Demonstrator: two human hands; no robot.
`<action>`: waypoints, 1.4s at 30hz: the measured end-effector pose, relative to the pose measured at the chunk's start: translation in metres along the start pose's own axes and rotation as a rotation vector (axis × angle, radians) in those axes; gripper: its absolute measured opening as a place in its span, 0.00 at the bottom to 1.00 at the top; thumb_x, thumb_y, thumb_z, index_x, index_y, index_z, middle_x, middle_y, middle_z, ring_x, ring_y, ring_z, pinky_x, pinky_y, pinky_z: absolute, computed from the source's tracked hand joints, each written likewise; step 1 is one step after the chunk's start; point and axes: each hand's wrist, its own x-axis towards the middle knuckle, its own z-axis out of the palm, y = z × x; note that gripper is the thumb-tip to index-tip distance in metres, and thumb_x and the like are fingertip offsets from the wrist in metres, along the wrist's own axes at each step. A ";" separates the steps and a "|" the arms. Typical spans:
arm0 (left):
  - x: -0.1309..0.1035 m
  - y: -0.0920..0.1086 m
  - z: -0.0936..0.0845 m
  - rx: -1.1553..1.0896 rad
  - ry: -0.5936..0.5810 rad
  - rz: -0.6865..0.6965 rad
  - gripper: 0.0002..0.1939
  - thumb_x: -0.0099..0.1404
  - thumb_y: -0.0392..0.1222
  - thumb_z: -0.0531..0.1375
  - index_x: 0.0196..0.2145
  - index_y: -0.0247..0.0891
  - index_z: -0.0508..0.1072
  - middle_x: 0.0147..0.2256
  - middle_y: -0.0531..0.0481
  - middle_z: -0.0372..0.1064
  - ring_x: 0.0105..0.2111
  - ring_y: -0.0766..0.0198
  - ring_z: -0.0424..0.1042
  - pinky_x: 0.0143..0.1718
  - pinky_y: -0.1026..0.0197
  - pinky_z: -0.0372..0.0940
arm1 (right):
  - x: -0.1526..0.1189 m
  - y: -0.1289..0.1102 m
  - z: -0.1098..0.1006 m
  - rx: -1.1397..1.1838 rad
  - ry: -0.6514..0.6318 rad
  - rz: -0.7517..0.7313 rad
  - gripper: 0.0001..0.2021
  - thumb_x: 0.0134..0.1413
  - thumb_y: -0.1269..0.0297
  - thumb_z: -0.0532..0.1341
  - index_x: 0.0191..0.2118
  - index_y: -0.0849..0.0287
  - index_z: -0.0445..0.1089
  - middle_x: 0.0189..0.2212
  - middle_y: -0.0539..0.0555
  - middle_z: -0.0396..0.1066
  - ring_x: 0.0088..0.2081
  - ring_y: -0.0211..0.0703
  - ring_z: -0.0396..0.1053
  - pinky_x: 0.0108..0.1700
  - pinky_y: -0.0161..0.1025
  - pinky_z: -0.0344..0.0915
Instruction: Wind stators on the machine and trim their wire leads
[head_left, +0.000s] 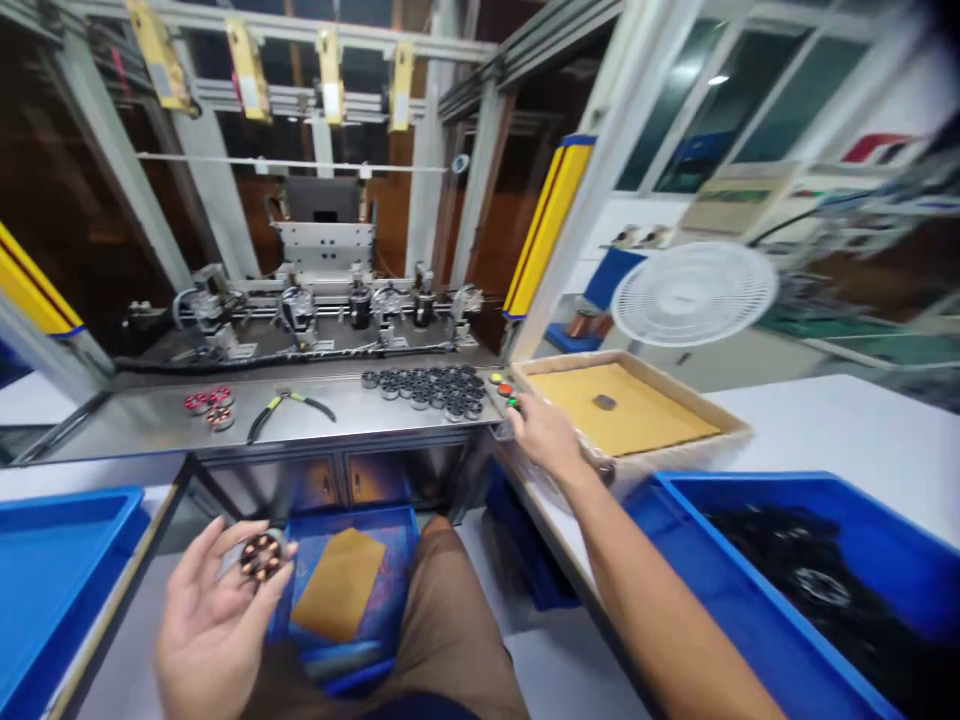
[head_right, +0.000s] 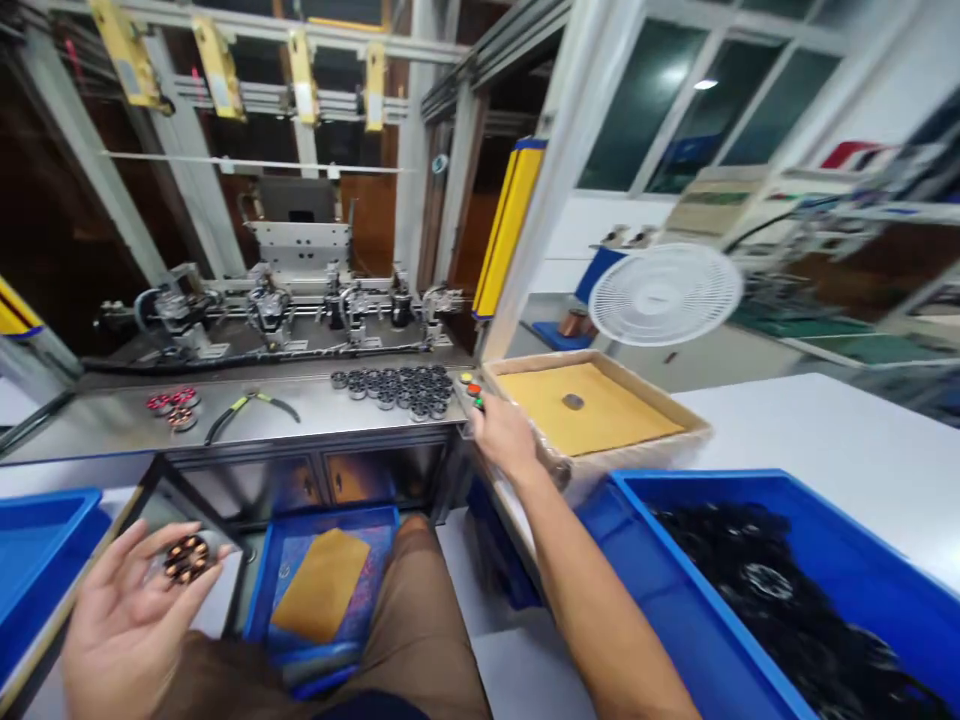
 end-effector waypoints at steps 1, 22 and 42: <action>0.001 0.002 0.004 -0.007 0.000 0.000 0.36 0.56 0.28 0.68 0.60 0.48 0.65 0.44 0.51 0.76 0.36 0.65 0.80 0.41 0.64 0.77 | -0.002 -0.007 0.002 0.030 0.009 0.014 0.14 0.57 0.59 0.61 0.41 0.66 0.72 0.41 0.68 0.75 0.49 0.61 0.71 0.57 0.61 0.60; 0.003 0.011 0.008 0.112 -0.099 0.254 0.45 0.49 0.23 0.71 0.61 0.47 0.65 0.41 0.50 0.72 0.40 0.65 0.74 0.38 0.64 0.75 | -0.156 -0.201 0.056 1.675 -0.917 0.468 0.09 0.40 0.66 0.75 0.30 0.56 0.78 0.29 0.48 0.73 0.27 0.32 0.66 0.31 0.32 0.65; -0.001 0.012 0.017 -0.107 -0.113 -0.085 0.41 0.51 0.23 0.69 0.59 0.50 0.66 0.43 0.53 0.72 0.45 0.68 0.74 0.47 0.69 0.72 | -0.172 -0.194 0.012 1.235 -0.443 -0.457 0.08 0.53 0.77 0.65 0.38 0.60 0.77 0.31 0.59 0.79 0.32 0.42 0.75 0.35 0.37 0.73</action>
